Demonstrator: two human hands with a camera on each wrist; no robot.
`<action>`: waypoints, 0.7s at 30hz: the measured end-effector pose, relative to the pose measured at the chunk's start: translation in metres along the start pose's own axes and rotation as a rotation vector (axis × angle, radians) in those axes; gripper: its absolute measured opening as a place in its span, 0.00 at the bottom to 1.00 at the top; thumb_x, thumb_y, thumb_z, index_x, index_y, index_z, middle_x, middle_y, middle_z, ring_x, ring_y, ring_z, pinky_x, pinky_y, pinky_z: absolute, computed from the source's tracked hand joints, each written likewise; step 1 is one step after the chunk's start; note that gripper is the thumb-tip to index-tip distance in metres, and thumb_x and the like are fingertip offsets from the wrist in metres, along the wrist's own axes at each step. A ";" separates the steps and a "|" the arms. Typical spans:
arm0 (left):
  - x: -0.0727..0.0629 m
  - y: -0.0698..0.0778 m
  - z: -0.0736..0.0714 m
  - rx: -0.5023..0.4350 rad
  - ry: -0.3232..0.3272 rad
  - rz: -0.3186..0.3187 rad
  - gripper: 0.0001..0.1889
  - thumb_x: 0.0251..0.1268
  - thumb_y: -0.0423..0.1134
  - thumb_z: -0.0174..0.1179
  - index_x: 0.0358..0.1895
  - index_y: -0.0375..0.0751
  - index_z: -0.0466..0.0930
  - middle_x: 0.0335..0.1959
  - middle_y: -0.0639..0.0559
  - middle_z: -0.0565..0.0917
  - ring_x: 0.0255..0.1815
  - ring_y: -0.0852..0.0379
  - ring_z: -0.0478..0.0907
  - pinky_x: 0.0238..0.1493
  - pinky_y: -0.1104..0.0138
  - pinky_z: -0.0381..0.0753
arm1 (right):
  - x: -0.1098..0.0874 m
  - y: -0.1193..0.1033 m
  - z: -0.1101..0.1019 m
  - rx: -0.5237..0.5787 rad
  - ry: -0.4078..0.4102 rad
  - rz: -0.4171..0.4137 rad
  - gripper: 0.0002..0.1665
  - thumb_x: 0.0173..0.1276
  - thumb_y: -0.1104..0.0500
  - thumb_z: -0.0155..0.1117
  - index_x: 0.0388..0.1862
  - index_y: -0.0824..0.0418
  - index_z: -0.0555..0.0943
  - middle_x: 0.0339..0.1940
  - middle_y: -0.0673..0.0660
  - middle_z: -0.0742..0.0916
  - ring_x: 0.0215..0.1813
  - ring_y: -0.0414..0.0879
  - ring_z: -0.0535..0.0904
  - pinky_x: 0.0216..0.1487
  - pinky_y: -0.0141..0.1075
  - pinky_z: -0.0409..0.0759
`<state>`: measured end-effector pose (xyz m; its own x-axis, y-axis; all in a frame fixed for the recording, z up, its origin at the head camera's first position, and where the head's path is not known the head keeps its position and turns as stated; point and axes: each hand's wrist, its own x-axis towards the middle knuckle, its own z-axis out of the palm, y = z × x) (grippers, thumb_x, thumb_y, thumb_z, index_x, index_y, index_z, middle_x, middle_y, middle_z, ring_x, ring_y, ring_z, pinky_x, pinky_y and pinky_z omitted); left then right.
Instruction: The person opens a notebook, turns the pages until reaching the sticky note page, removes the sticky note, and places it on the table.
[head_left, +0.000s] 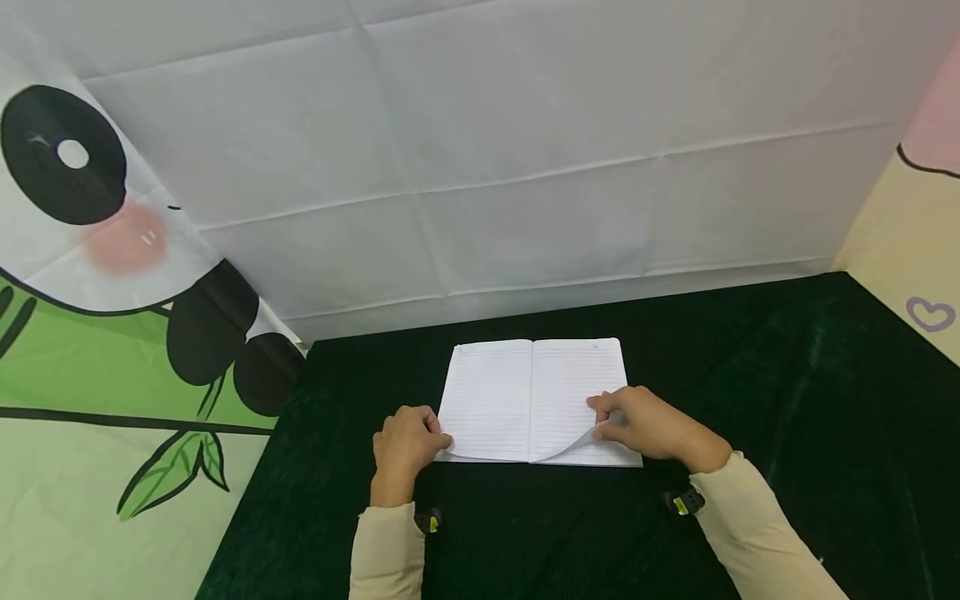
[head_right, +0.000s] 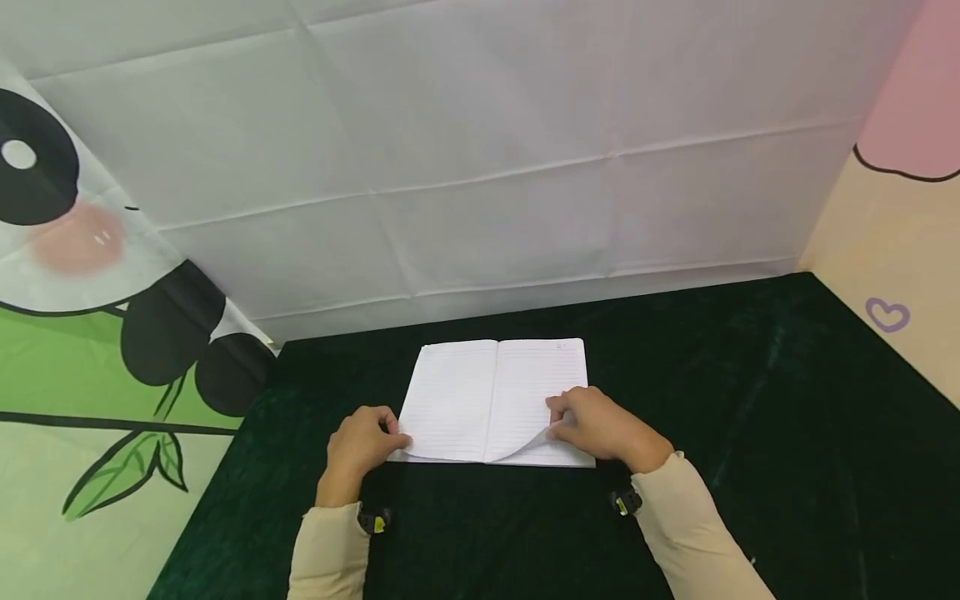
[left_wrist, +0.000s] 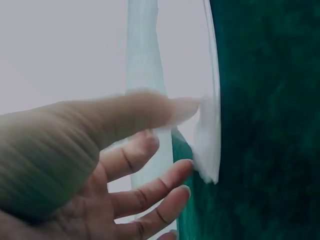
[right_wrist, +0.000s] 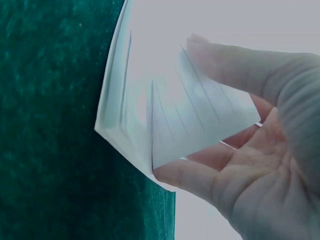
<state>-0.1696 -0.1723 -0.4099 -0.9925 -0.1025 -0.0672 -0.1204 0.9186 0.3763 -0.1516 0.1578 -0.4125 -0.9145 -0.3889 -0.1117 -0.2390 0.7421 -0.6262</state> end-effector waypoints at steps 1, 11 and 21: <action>0.000 0.002 0.001 -0.003 0.011 0.004 0.10 0.56 0.39 0.71 0.29 0.43 0.78 0.32 0.44 0.81 0.34 0.48 0.74 0.44 0.51 0.72 | 0.001 0.001 0.000 0.004 0.002 0.007 0.02 0.70 0.57 0.66 0.36 0.53 0.84 0.68 0.64 0.81 0.72 0.64 0.73 0.60 0.50 0.78; -0.005 0.039 0.023 -0.037 -0.033 0.255 0.12 0.53 0.26 0.70 0.35 0.48 0.82 0.62 0.42 0.82 0.61 0.41 0.77 0.68 0.37 0.65 | 0.005 0.004 -0.001 0.002 0.042 0.019 0.18 0.70 0.57 0.67 0.55 0.65 0.84 0.59 0.63 0.86 0.49 0.46 0.80 0.50 0.41 0.80; -0.022 0.081 0.047 -0.061 -0.249 0.534 0.08 0.69 0.48 0.64 0.34 0.51 0.77 0.73 0.45 0.74 0.78 0.41 0.65 0.71 0.33 0.63 | 0.009 0.008 -0.006 -0.028 0.064 -0.055 0.15 0.70 0.56 0.66 0.52 0.63 0.84 0.51 0.59 0.89 0.48 0.45 0.82 0.53 0.47 0.82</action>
<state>-0.1561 -0.0780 -0.4211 -0.8818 0.4671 -0.0656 0.3858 0.7942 0.4696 -0.1634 0.1634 -0.4138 -0.9184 -0.3947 -0.0273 -0.2980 0.7356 -0.6083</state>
